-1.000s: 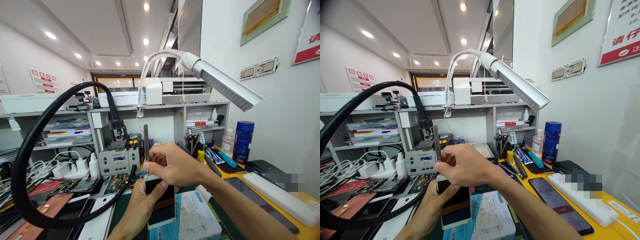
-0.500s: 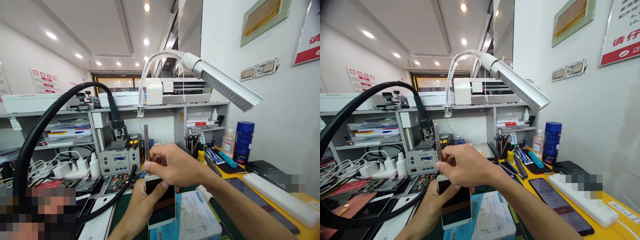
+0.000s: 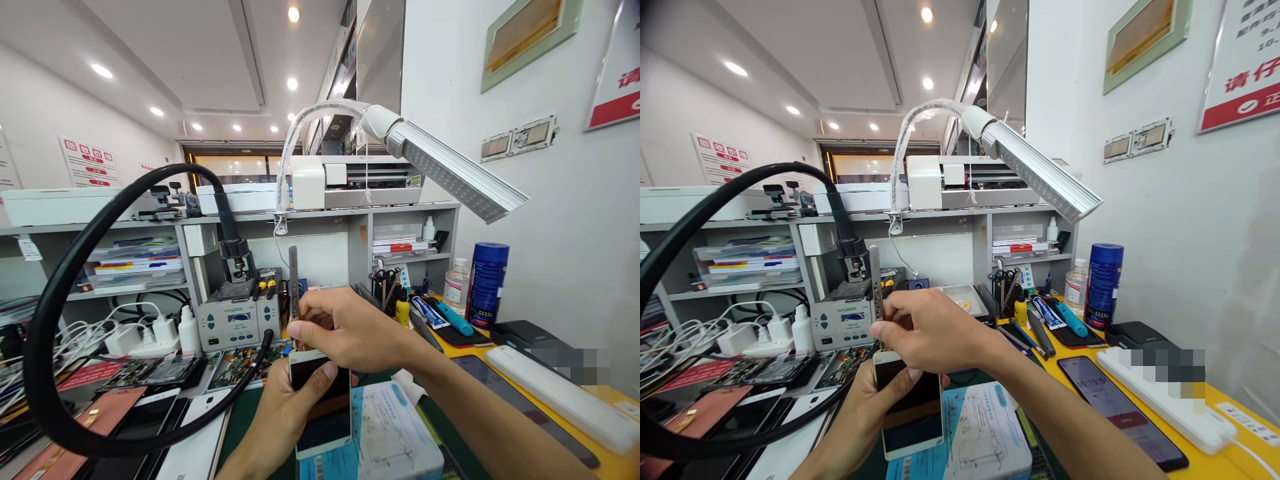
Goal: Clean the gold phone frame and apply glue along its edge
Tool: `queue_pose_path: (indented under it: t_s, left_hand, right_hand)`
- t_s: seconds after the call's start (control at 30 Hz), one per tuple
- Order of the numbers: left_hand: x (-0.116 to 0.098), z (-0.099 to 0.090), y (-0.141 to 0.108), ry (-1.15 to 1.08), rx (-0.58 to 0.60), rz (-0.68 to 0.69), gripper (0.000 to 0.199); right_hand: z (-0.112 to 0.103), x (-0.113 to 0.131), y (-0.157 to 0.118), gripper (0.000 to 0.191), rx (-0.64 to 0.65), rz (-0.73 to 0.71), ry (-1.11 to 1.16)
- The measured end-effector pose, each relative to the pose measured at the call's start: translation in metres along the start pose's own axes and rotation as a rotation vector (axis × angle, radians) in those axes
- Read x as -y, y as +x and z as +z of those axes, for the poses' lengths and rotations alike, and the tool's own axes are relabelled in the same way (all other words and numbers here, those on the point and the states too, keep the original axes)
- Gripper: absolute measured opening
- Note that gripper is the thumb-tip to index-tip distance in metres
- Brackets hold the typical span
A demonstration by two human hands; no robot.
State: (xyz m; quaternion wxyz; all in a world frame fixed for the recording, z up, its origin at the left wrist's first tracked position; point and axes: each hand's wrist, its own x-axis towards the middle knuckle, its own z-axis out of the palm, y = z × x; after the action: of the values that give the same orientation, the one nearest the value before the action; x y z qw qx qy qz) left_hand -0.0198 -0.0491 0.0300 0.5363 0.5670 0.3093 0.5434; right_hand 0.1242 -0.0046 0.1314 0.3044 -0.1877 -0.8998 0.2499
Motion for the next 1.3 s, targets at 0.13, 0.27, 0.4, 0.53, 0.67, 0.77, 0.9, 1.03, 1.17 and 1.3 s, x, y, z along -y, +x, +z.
queue_pose_path:
  t_s: [0.13, 0.27, 0.4, 0.53, 0.67, 0.77, 0.9, 1.03, 1.17, 1.3]
  left_hand:
    - [0.000, 0.000, 0.001, -0.006, 0.004, -0.003, 0.033]
    - [0.000, 0.000, 0.002, -0.003, -0.005, 0.010, 0.033]
    - [0.001, 0.000, 0.001, 0.015, -0.011, 0.001, 0.036]
    - [0.000, 0.000, 0.000, 0.047, -0.043, 0.001, 0.035]
    - [-0.001, 0.000, 0.000, 0.035, -0.040, -0.012, 0.036]
    - [-0.001, 0.000, 0.000, 0.034, -0.040, -0.016, 0.036]
    - [0.000, -0.001, -0.001, 0.020, -0.055, -0.030, 0.037]
    - [0.002, -0.001, -0.001, 0.004, -0.078, -0.052, 0.041]
    - [0.004, -0.001, -0.001, 0.009, -0.093, -0.034, 0.041]
    - [0.005, -0.002, -0.001, 0.001, -0.093, -0.041, 0.040]
  right_hand:
    - [0.001, -0.001, 0.002, 0.023, -0.005, -0.010, -0.007]
    - [-0.001, 0.003, 0.001, 0.026, 0.000, -0.023, 0.004]
    - [-0.004, 0.005, 0.001, 0.024, 0.035, 0.026, -0.003]
    - [-0.002, -0.001, 0.002, 0.027, 0.045, 0.036, 0.007]
    - [0.004, -0.007, 0.003, 0.021, -0.030, -0.033, 0.059]
    - [0.006, -0.005, 0.004, 0.022, -0.092, -0.047, 0.136]
    - [-0.003, 0.004, 0.004, 0.017, -0.299, -0.066, 0.297]
    - [-0.017, 0.008, -0.008, 0.011, -0.353, -0.028, 0.312]
    - [-0.020, -0.001, -0.025, 0.011, -0.339, 0.013, 0.253]
    - [-0.012, -0.012, -0.033, 0.016, -0.307, 0.094, 0.295]
